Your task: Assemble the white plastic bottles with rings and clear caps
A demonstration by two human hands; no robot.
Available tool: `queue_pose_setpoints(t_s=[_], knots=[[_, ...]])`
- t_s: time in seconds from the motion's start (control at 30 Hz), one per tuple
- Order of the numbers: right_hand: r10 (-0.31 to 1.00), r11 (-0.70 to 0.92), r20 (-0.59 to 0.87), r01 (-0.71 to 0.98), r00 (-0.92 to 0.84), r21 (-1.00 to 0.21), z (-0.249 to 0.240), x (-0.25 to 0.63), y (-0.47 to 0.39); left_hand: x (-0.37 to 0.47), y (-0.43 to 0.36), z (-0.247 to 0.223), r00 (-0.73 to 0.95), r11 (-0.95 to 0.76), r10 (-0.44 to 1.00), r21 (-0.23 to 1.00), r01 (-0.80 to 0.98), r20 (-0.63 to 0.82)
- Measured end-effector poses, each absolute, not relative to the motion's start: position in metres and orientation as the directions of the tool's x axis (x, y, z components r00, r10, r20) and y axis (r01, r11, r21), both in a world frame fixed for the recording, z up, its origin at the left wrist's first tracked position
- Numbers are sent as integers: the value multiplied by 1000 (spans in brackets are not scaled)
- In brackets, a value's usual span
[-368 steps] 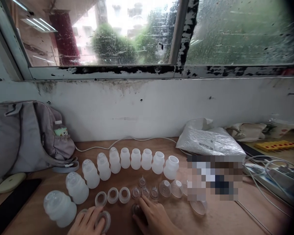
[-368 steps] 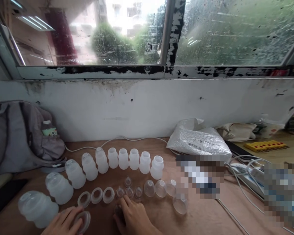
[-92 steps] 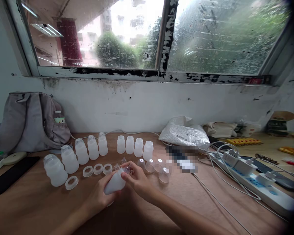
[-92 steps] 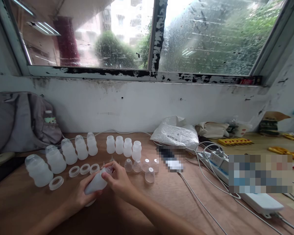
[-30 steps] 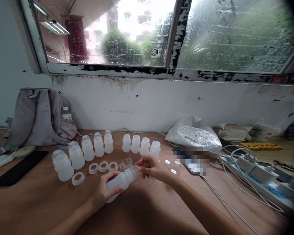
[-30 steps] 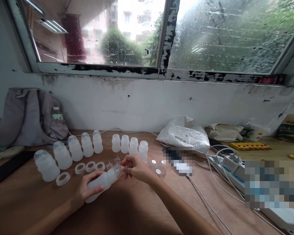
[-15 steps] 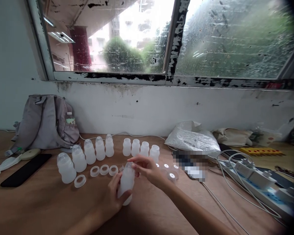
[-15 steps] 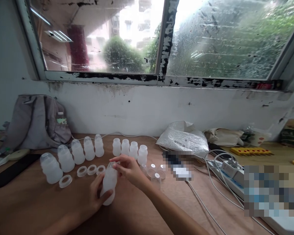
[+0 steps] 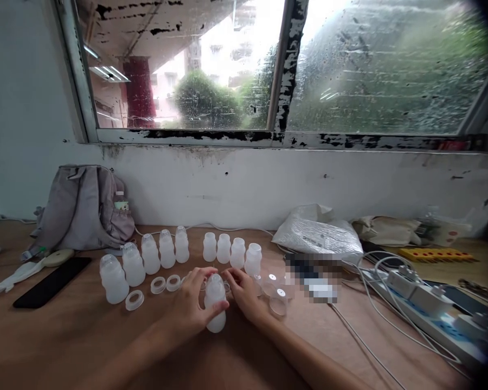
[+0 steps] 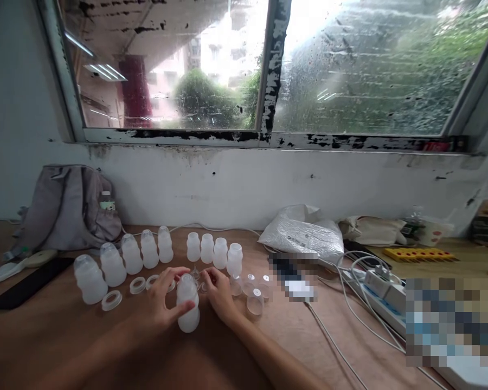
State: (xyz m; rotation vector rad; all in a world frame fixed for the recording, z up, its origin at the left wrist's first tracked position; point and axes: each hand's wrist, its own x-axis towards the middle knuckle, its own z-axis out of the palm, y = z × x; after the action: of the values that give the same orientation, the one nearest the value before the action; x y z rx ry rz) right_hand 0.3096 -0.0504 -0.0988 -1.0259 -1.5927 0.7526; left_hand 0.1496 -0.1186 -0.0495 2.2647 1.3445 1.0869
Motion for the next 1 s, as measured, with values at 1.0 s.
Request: queue_pose_setpoints(t_s=[1.0], knots=[[851, 456, 524, 482, 8, -748, -121, 310, -52, 118, 47, -13, 112, -154, 942, 114, 981, 315]])
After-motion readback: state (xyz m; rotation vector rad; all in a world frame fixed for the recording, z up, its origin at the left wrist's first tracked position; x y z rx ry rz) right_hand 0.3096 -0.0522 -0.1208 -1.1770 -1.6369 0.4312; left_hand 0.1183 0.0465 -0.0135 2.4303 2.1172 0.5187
